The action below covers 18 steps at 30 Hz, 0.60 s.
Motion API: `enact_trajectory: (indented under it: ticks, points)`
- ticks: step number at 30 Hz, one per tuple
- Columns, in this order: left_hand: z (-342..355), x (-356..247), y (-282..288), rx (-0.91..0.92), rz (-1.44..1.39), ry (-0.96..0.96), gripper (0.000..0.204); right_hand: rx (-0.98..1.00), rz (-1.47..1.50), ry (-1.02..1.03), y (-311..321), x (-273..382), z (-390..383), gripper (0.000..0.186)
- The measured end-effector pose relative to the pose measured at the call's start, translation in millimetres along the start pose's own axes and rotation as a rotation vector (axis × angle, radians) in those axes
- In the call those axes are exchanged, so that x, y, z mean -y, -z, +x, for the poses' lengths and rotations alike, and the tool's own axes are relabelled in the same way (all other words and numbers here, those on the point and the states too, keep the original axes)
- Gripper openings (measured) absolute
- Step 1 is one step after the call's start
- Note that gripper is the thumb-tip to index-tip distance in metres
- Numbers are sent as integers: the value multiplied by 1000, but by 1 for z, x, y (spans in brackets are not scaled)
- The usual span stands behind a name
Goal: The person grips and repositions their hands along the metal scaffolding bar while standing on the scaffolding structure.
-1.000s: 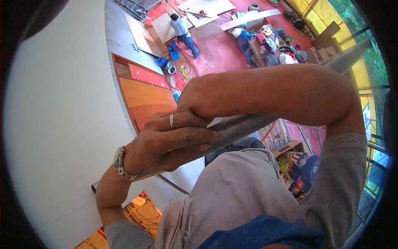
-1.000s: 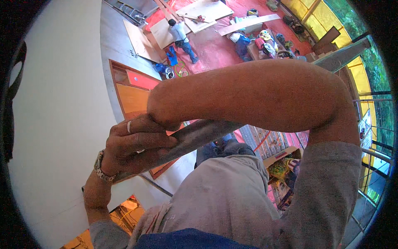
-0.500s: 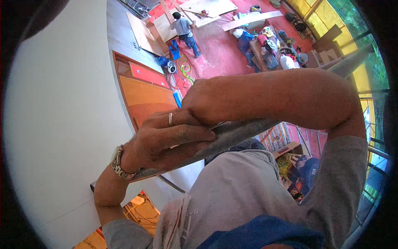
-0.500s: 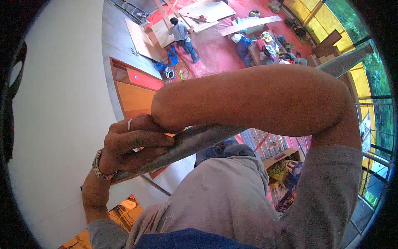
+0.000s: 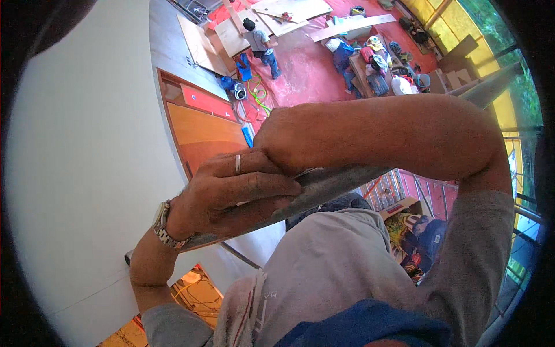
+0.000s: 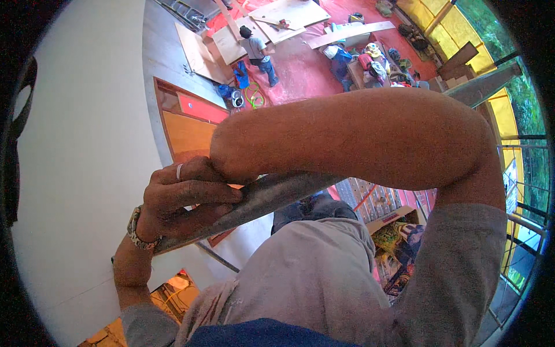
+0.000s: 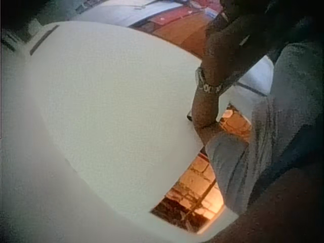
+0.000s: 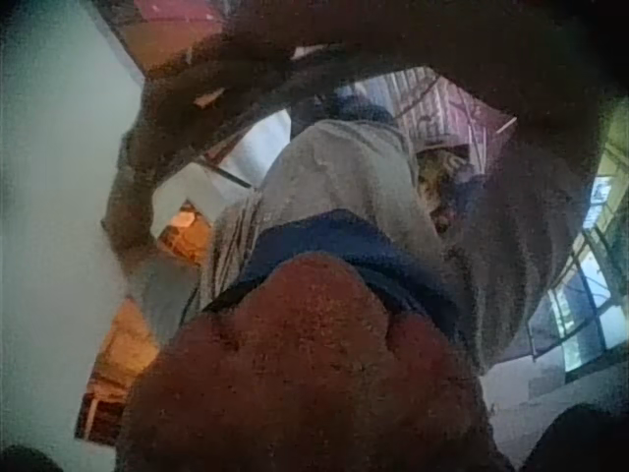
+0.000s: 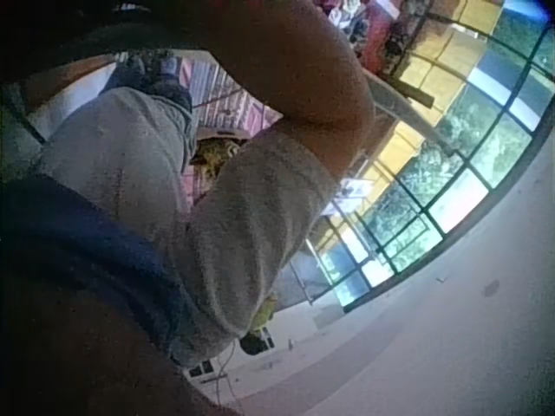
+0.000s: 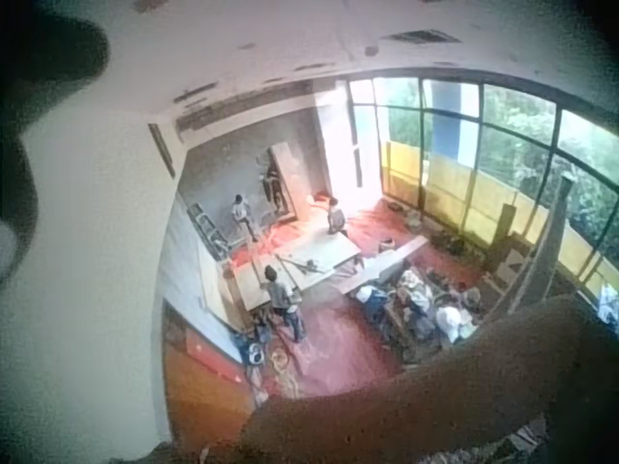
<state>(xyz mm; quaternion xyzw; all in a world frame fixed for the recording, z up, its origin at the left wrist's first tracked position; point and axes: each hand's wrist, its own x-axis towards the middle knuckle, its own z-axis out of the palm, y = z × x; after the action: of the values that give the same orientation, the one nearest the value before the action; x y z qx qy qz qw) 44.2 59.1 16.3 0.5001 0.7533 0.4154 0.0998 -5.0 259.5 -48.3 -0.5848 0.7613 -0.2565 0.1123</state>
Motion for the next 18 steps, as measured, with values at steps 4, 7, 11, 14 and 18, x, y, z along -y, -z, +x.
enact_trajectory:
  ticks: [4, 7, 11, 14, 18]
  points:
    - [-3, 3, -2, 8, 13, 1, 30, 5, -12, -9, -4, -1, 5, 22]
    - [-4, 2, -2, -8, 17, -8, 30, 11, -18, -10, -7, -3, 10, 22]
    - [-4, 3, -2, -14, 22, -3, 30, -48, 83, -2, -7, -5, 8, 22]
    - [-5, 3, -1, -11, 1, -2, 29, -68, 90, 31, -8, -6, 8, 21]
    - [-4, 2, 2, 10, 12, 10, 28, 24, 64, -38, -4, -5, 8, 18]
